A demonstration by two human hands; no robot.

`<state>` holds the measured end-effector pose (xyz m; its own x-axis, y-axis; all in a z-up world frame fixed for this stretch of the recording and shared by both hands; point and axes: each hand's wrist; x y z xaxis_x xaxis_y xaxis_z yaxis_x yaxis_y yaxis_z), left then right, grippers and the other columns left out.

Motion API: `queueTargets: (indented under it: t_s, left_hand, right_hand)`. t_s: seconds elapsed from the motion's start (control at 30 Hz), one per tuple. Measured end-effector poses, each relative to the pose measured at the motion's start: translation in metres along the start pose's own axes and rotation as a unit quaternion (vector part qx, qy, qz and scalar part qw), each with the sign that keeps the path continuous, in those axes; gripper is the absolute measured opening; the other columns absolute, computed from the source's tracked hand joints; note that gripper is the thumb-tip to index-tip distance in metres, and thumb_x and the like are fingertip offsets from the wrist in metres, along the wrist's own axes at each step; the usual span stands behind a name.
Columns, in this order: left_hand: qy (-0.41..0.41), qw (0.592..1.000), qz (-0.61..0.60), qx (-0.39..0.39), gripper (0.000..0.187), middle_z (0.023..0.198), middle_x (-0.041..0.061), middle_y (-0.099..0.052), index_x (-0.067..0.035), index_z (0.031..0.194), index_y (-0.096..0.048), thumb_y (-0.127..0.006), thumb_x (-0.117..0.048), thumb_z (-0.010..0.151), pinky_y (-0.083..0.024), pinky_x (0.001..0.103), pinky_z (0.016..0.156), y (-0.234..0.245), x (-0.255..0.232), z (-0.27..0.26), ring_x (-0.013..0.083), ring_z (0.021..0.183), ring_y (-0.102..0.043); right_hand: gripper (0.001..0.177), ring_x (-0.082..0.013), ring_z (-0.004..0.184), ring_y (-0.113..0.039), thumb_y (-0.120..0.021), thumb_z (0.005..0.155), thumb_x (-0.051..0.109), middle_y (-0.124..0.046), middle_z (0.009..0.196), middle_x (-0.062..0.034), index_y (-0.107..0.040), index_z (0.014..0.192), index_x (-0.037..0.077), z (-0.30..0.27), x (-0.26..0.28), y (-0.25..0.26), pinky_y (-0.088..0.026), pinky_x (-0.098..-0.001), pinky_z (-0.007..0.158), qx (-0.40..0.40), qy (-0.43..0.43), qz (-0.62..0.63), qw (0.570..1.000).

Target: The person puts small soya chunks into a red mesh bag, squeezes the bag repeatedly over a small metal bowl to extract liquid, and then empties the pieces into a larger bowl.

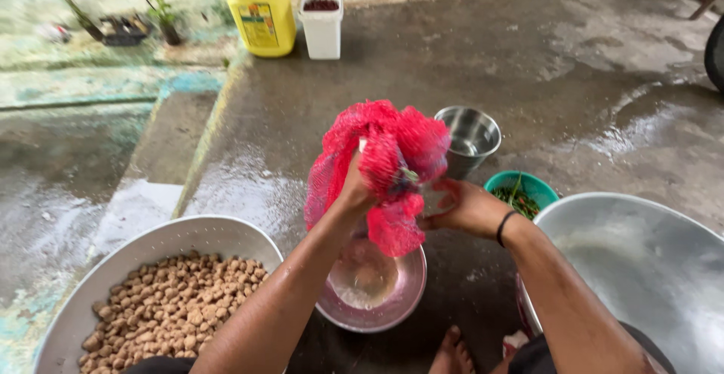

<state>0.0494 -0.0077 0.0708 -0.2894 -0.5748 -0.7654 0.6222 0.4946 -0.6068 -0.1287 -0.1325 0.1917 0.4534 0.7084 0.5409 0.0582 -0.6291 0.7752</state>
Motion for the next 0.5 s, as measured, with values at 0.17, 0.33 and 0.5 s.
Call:
queueTargets:
  t_s: [0.17,0.33,0.5]
  left_hand:
    - [-0.177,0.948,0.255,0.065,0.009,0.088,0.0,-0.066,-0.002,0.093,-0.065,-0.07,-0.006,0.087,-0.054,0.035,0.072,-0.048,-0.051,-0.011,0.0115,0.083,-0.059]
    - [-0.081,0.975,0.189,0.083,0.012,0.094,0.002,-0.07,-0.002,0.096,-0.068,-0.071,-0.011,0.089,-0.058,0.034,0.076,-0.098,-0.052,-0.013,0.0115,0.088,-0.065]
    - [-0.097,0.917,0.309,0.23,0.041,0.113,0.005,-0.069,-0.004,0.12,-0.064,-0.079,-0.017,0.085,-0.054,0.037,0.09,-0.17,-0.027,-0.016,0.0151,0.106,-0.065]
  right_hand:
    - [0.072,-0.0192,0.11,-0.071,-0.081,0.073,0.04,-0.076,0.12,-0.0051,-0.06,0.137,0.017,-0.02,0.012,0.018,-0.057,-0.0387,0.088,0.07,0.059,0.222,0.971]
    - [0.056,-0.0177,0.111,-0.069,-0.07,0.087,0.037,-0.07,0.124,-0.0038,-0.058,0.136,0.013,-0.038,0.02,0.048,-0.06,-0.0413,0.09,0.095,0.144,0.579,0.797]
    - [0.033,-0.0221,0.095,-0.075,-0.072,0.09,0.018,-0.079,0.108,-0.0107,-0.075,0.117,-0.001,-0.031,0.002,0.092,-0.059,-0.0387,0.086,-0.162,0.051,0.537,0.826]
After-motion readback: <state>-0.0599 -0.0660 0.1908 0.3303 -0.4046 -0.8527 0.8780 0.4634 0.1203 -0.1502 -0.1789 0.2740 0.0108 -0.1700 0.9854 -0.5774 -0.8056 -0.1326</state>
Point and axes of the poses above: each hand's wrist, its own z-axis towards the middle knuckle, its own y-axis out of the back of the hand, x = y × z
